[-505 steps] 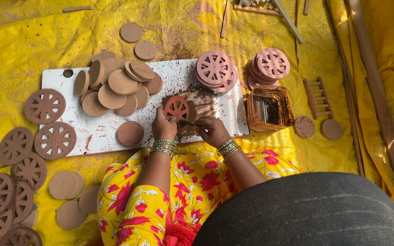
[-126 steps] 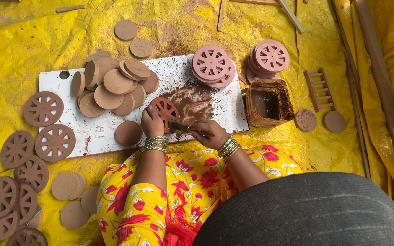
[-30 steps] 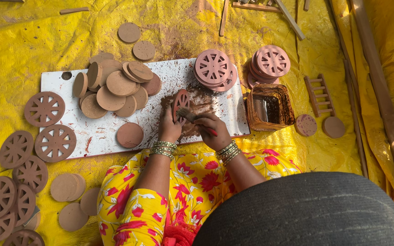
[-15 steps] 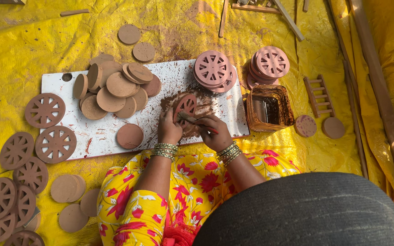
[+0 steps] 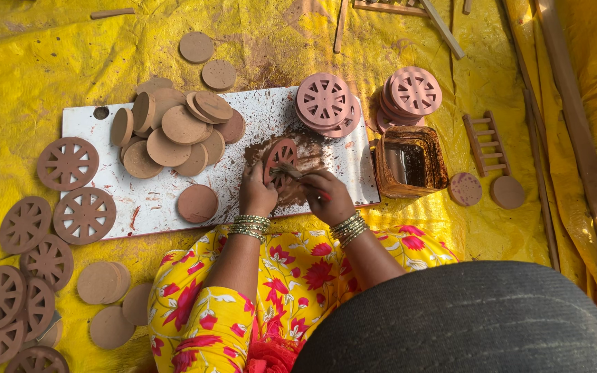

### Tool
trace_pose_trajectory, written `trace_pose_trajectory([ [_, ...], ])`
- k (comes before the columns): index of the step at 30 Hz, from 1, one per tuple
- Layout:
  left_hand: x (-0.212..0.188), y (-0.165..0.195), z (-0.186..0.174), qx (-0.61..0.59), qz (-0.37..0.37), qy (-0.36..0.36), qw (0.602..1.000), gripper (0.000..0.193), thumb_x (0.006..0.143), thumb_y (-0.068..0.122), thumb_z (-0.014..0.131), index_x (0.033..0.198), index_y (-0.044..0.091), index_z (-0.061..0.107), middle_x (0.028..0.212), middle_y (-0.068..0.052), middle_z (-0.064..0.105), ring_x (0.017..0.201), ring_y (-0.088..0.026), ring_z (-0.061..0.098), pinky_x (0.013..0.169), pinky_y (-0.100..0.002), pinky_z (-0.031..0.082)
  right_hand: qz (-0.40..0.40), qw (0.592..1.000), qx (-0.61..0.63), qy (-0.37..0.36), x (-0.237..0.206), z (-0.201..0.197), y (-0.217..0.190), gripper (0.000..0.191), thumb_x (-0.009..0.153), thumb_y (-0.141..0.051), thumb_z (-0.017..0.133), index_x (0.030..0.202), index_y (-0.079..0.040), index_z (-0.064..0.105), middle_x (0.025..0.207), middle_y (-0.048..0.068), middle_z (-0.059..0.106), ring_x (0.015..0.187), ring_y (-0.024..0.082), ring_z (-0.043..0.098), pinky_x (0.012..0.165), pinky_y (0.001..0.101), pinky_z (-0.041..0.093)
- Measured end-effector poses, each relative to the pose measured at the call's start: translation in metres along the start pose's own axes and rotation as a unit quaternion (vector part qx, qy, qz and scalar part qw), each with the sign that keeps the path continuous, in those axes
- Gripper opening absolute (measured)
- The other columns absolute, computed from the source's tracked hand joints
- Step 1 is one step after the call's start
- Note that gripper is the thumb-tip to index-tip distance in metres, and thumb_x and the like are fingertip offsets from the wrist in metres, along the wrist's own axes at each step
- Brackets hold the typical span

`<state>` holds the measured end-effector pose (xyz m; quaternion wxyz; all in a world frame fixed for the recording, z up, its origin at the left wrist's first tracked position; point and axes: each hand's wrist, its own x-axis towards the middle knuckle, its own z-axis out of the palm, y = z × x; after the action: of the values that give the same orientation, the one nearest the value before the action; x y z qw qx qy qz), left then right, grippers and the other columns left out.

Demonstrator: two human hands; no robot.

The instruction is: The person sits on the ground and paints decorative wooden wheel cutouts brown, using a small brush to coat the face and spokes of one wheel at a time, dipping the brush in a paint container and setting finished wheels on a stack.

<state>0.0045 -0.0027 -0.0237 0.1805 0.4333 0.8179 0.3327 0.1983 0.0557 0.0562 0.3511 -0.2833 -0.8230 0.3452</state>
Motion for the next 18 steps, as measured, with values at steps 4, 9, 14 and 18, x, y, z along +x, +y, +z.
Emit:
trace_pose_trajectory([
  [4,0.0,0.005,-0.004,-0.024,-0.025,-0.014,0.999,0.052,0.084,0.006,0.066,0.136,0.007,0.059,0.128,-0.021,0.059,0.113,-0.039,0.065,0.095,-0.045,0.054,0.046,0.998,0.047,0.009,0.001,-0.011,0.003,0.017,0.09,-0.007,0.075,0.106,-0.004,0.072,0.104,0.012,0.072,0.093,0.026,0.077,0.079,0.0328,0.063],
  [9,-0.002,0.018,-0.02,-0.023,0.032,0.041,0.998,0.037,0.085,0.008,0.068,0.122,0.008,0.07,0.116,-0.016,0.069,0.106,-0.035,0.068,0.091,-0.043,0.056,0.032,0.998,0.048,0.017,0.0,-0.015,-0.004,0.016,0.092,-0.01,0.077,0.105,-0.003,0.07,0.101,0.012,0.072,0.09,0.027,0.077,0.077,0.0334,0.062],
  [14,-0.007,0.03,-0.036,-0.001,0.061,0.037,0.997,0.037,0.085,0.01,0.07,0.122,0.011,0.073,0.113,-0.013,0.069,0.102,-0.035,0.068,0.087,-0.043,0.056,-0.032,0.999,0.0,0.025,0.003,-0.009,-0.013,0.016,0.093,-0.01,0.076,0.105,-0.003,0.068,0.099,0.012,0.073,0.089,0.03,0.074,0.076,0.0361,0.059],
  [18,-0.011,0.042,-0.038,0.024,0.101,0.047,0.993,0.035,0.084,0.01,0.071,0.119,0.014,0.074,0.116,-0.013,0.068,0.1,-0.034,0.069,0.082,-0.043,0.056,-0.01,0.999,0.031,0.026,0.002,-0.011,-0.015,0.016,0.093,-0.009,0.075,0.106,-0.003,0.067,0.1,0.012,0.072,0.088,0.028,0.075,0.075,0.0349,0.06],
])
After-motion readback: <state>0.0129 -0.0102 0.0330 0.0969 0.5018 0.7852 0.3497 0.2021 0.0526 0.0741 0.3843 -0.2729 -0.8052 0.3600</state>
